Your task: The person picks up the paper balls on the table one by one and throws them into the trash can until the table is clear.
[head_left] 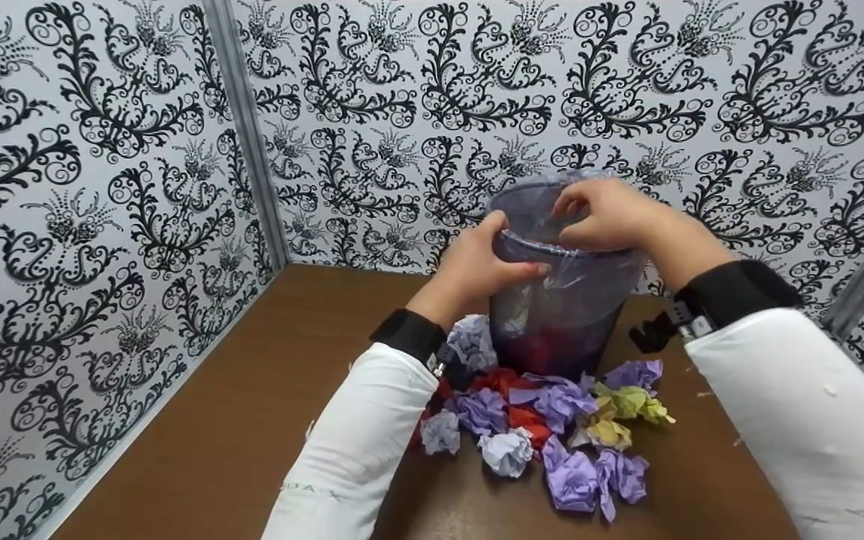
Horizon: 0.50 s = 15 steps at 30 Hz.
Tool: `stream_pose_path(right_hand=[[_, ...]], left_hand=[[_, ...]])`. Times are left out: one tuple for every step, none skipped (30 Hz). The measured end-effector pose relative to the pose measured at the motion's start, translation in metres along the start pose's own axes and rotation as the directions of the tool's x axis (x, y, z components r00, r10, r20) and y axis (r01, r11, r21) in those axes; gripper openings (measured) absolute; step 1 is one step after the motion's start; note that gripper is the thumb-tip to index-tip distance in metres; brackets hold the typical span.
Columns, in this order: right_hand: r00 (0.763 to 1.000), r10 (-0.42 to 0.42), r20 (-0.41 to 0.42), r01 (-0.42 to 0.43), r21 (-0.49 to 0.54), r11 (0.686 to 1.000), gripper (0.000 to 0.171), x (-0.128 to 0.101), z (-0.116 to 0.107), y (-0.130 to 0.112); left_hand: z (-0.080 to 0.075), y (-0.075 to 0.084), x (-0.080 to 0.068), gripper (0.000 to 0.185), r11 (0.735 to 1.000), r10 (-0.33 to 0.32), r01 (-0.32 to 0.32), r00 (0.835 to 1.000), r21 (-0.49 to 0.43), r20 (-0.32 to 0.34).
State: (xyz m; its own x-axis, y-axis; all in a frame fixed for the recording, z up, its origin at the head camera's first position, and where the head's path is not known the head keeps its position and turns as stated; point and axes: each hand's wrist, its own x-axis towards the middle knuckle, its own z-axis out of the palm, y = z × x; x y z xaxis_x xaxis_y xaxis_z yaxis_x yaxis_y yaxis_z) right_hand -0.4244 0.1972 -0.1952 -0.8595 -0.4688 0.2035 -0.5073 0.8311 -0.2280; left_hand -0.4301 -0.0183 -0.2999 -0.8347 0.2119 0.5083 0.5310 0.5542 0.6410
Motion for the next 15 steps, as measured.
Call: stream_pose_path(right_hand=[[1.000, 0.004, -0.010, -0.004, 0.015, 1.000, 0.039, -0.004, -0.003, 0.000], [1.000, 0.007, -0.023, -0.006, 0.029, 1.000, 0.039, -0.008, -0.007, 0.000], [0.999, 0.011, -0.038, -0.009, 0.045, 0.999, 0.040, -0.012, -0.011, 0.000], [0.998, 0.012, -0.055, -0.008, 0.062, 0.998, 0.039, -0.017, -0.015, 0.001], [0.997, 0.010, -0.072, -0.005, 0.082, 0.997, 0.040, -0.022, -0.020, 0.002], [0.996, 0.011, -0.093, -0.003, 0.094, 0.996, 0.041, -0.027, -0.024, 0.003], [0.993, 0.010, -0.114, 0.002, 0.106, 0.994, 0.041, -0.032, -0.028, 0.005], [0.991, 0.014, -0.134, 0.001, 0.113, 0.994, 0.042, -0.038, -0.032, 0.007], [0.988, 0.017, -0.155, 0.002, 0.118, 0.993, 0.042, -0.044, -0.035, 0.010], [0.984, 0.023, -0.176, -0.001, 0.127, 0.992, 0.041, -0.049, -0.037, 0.014], [0.980, 0.032, -0.194, -0.006, 0.132, 0.991, 0.041, -0.054, -0.038, 0.018], [0.977, 0.043, -0.210, -0.015, 0.136, 0.991, 0.041, -0.059, -0.038, 0.023], [0.973, 0.057, -0.224, -0.024, 0.145, 0.989, 0.039, -0.063, -0.038, 0.028], [0.969, 0.073, -0.236, -0.038, 0.153, 0.988, 0.039, -0.068, -0.037, 0.034], [0.966, 0.087, -0.244, -0.049, 0.160, 0.986, 0.040, -0.072, -0.034, 0.041]], left_hand=[[0.000, 0.000, 0.000, 0.068, 1.000, -0.004, 0.004, 1.000, -0.010, 0.005], [0.000, 0.000, 0.000, 0.068, 1.000, -0.007, 0.008, 1.000, -0.021, 0.012], [0.000, 0.000, 0.000, 0.068, 1.000, -0.011, 0.011, 1.000, -0.028, 0.017], [0.000, 0.000, 0.000, 0.068, 0.999, -0.014, 0.014, 1.000, -0.037, 0.021], [0.000, 0.000, 0.000, 0.068, 0.999, -0.015, 0.016, 1.000, -0.040, 0.020], [-0.001, 0.000, 0.001, 0.068, 0.999, -0.017, 0.017, 1.000, -0.042, 0.019], [-0.001, 0.000, 0.001, 0.068, 0.999, -0.020, 0.021, 1.000, -0.041, 0.016], [-0.001, 0.000, 0.001, 0.068, 0.999, -0.023, 0.024, 1.000, -0.038, 0.014], [-0.001, 0.000, 0.001, 0.068, 0.999, -0.026, 0.026, 1.000, -0.033, 0.009], [-0.001, 0.000, 0.001, 0.068, 0.999, -0.031, 0.031, 0.999, -0.031, 0.009], [-0.001, 0.000, 0.002, 0.068, 0.999, -0.033, 0.033, 0.999, -0.025, 0.005], [-0.001, 0.000, 0.002, 0.069, 0.999, -0.037, 0.037, 0.999, -0.022, 0.007], [-0.001, 0.000, 0.001, 0.069, 0.999, -0.039, 0.039, 0.999, -0.018, 0.009], [0.000, 0.000, 0.001, 0.069, 0.999, -0.042, 0.042, 0.999, -0.013, 0.011], [0.000, 0.000, 0.001, 0.069, 0.999, -0.041, 0.041, 0.999, -0.010, 0.012]])
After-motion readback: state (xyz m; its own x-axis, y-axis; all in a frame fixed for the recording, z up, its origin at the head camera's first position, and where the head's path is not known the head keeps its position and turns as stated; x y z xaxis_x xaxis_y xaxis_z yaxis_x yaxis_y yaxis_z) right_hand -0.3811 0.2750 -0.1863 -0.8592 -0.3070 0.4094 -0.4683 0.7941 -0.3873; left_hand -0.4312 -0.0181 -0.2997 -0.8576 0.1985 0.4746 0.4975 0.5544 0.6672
